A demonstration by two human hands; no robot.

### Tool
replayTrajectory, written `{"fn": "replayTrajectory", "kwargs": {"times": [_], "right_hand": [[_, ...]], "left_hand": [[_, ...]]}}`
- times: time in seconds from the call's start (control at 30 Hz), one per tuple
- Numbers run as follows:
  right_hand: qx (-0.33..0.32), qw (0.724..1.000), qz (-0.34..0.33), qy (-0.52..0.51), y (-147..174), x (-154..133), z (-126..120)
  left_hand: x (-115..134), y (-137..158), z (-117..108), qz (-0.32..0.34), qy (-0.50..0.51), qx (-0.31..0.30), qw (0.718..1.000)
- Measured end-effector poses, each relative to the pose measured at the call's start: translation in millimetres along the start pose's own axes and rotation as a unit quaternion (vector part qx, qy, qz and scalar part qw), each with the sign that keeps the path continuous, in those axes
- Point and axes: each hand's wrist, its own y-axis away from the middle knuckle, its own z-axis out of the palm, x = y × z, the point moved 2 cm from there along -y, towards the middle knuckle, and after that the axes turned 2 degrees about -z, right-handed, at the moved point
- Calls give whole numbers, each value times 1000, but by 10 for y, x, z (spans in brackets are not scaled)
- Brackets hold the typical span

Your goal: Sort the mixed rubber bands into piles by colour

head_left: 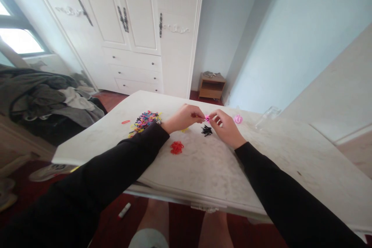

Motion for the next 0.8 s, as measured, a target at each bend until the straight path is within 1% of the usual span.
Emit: {"fn": "replayTrajectory", "kwargs": {"times": [0.27,0.5,0.67,0.8], "right_hand": [[5,999,-35,-1,-16,-5,-29],[14,998,-64,-5,-19,4,-47],[20,999,-46,-7,-22,21,-44],[14,999,-37,-1,-29,36,-48]], "left_hand": [[-2,-5,-9,-5,25,7,1000],[37,3,-14,-10,41,-6,999],[36,5,-13,-24,54,-10,998],[0,1,-9,-31,45,-10,998]]}}
